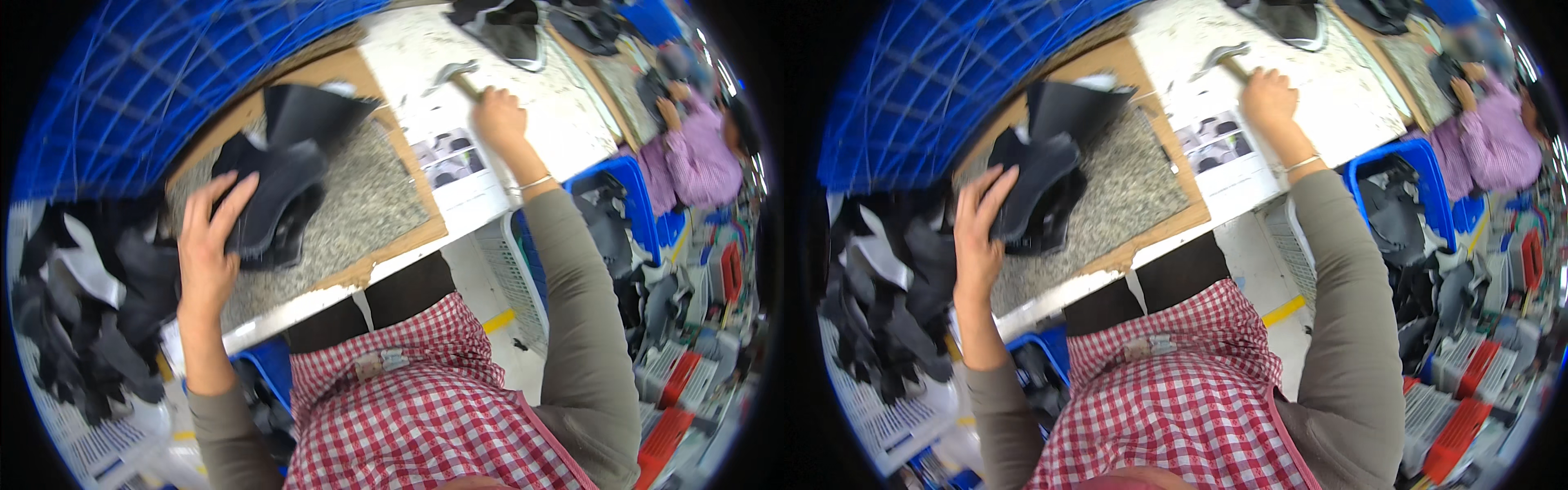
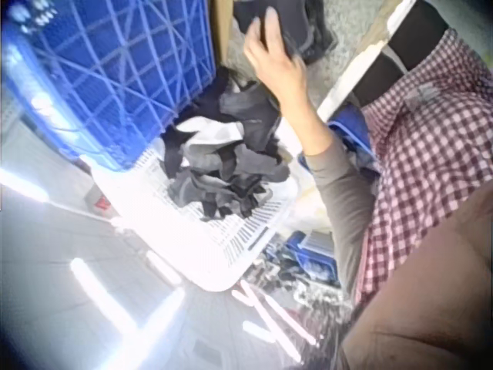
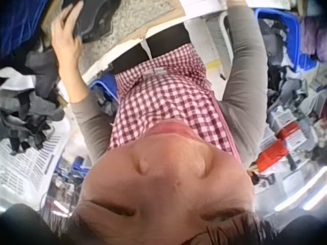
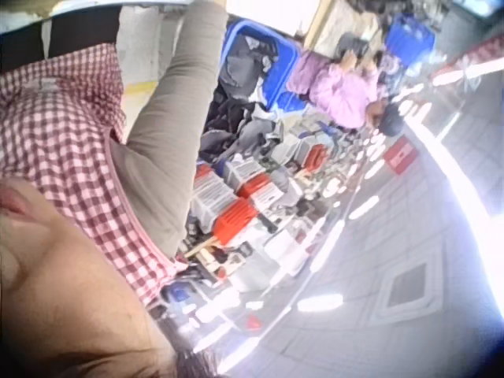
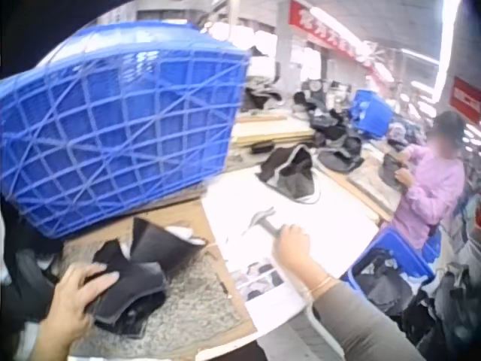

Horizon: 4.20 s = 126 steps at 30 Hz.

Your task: The person repeatedly hammers the edges of black shoe uppers on a workbench, then uses a pointed tool to press and shape the edges. Finished pieces are placed into a blue basket. The person handles multiple shoe uppers one at a time.

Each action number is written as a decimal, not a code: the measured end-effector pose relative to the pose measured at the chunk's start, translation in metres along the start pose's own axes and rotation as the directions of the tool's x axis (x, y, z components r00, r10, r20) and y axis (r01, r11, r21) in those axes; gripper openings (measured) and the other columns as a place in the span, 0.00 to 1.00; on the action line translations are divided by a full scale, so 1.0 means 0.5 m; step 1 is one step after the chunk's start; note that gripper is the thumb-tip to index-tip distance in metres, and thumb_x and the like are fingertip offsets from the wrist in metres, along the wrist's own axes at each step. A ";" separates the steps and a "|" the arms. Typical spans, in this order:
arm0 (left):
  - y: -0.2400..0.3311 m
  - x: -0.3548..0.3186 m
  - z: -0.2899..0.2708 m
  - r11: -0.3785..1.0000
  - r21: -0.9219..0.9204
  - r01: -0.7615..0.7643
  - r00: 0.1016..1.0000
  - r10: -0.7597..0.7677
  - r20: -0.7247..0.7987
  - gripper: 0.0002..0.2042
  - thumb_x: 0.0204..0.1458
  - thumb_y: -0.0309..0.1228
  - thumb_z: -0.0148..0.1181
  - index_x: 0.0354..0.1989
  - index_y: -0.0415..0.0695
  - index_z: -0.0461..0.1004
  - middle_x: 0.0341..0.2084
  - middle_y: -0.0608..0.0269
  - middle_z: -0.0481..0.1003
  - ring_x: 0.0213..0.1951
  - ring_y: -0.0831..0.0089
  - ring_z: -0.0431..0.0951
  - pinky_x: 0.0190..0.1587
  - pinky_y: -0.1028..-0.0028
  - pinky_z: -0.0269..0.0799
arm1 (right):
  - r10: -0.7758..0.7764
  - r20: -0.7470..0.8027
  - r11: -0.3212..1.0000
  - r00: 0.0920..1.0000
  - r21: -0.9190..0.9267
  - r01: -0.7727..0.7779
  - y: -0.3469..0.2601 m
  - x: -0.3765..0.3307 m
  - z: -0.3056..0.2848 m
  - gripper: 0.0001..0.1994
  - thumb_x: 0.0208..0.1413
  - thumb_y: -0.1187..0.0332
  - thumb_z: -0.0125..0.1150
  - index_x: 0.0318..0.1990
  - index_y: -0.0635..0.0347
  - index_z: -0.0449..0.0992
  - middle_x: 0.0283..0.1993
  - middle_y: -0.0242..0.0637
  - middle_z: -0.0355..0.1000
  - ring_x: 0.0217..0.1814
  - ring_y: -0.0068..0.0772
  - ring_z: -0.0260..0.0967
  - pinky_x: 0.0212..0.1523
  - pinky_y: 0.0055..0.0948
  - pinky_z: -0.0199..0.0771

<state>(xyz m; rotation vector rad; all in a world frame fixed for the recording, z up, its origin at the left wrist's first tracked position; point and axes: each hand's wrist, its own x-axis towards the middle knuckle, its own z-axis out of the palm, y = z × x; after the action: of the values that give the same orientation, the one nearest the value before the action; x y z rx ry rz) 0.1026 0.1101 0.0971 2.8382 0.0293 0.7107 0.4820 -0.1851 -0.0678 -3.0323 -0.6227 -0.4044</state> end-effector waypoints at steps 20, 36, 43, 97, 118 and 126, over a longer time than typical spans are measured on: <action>-0.065 0.047 -0.014 0.937 -0.305 0.171 0.980 -0.130 0.152 0.15 0.62 0.33 0.61 0.55 0.45 0.80 0.50 0.47 0.81 0.53 0.50 0.79 0.55 0.62 0.73 | -0.753 0.001 0.546 0.658 0.559 0.624 -0.373 -0.328 -0.391 0.18 0.69 0.56 0.58 0.37 0.65 0.73 0.20 0.48 0.73 0.22 0.54 0.75 0.24 0.46 0.75; -0.074 0.049 0.003 0.709 -0.482 0.515 0.856 -0.452 0.250 0.16 0.64 0.32 0.60 0.56 0.37 0.77 0.43 0.54 0.84 0.43 0.73 0.78 0.50 0.72 0.74 | -0.744 0.076 0.578 0.664 0.571 0.583 -0.350 -0.328 -0.376 0.19 0.70 0.54 0.55 0.39 0.65 0.72 0.17 0.44 0.72 0.20 0.50 0.75 0.21 0.43 0.74; -0.085 0.033 0.013 0.872 -0.401 0.281 0.958 -0.278 0.066 0.18 0.62 0.34 0.61 0.57 0.36 0.77 0.50 0.45 0.81 0.51 0.59 0.81 0.56 0.67 0.73 | -0.739 -0.049 0.592 0.672 0.428 0.683 -0.320 -0.269 -0.338 0.22 0.71 0.50 0.51 0.39 0.65 0.72 0.18 0.45 0.72 0.21 0.53 0.75 0.22 0.44 0.75; 0.085 -0.184 0.082 0.926 0.091 0.367 0.929 -0.369 0.004 0.40 0.58 0.46 0.64 0.76 0.58 0.49 0.47 0.43 0.81 0.39 0.39 0.83 0.40 0.48 0.79 | -0.551 -0.004 0.649 0.834 0.627 0.431 -0.253 -0.419 -0.447 0.22 0.73 0.52 0.48 0.46 0.68 0.71 0.27 0.58 0.76 0.34 0.64 0.78 0.33 0.53 0.76; 0.252 -0.614 -0.181 0.531 0.154 0.833 0.524 -0.847 0.085 0.48 0.47 0.25 0.68 0.78 0.56 0.49 0.66 0.45 0.68 0.58 0.46 0.77 0.54 0.57 0.78 | -0.804 0.361 0.403 0.472 0.915 -0.014 -0.150 -0.497 -0.431 0.19 0.73 0.56 0.53 0.44 0.68 0.71 0.21 0.31 0.63 0.22 0.21 0.59 0.24 0.27 0.62; 0.153 -0.591 -0.146 0.741 0.194 0.642 0.766 -0.622 -0.160 0.29 0.50 0.23 0.69 0.63 0.48 0.73 0.68 0.43 0.62 0.70 0.39 0.60 0.70 0.51 0.61 | -0.797 0.311 0.411 0.517 0.907 0.089 -0.248 -0.541 -0.408 0.18 0.71 0.54 0.56 0.46 0.65 0.72 0.23 0.47 0.68 0.24 0.39 0.66 0.30 0.38 0.70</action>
<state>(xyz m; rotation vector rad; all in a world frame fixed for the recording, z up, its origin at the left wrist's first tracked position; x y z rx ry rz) -0.1949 0.0295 0.0393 2.7079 1.1147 0.6884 0.1430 -0.1896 0.0560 -1.8533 -1.3075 0.9687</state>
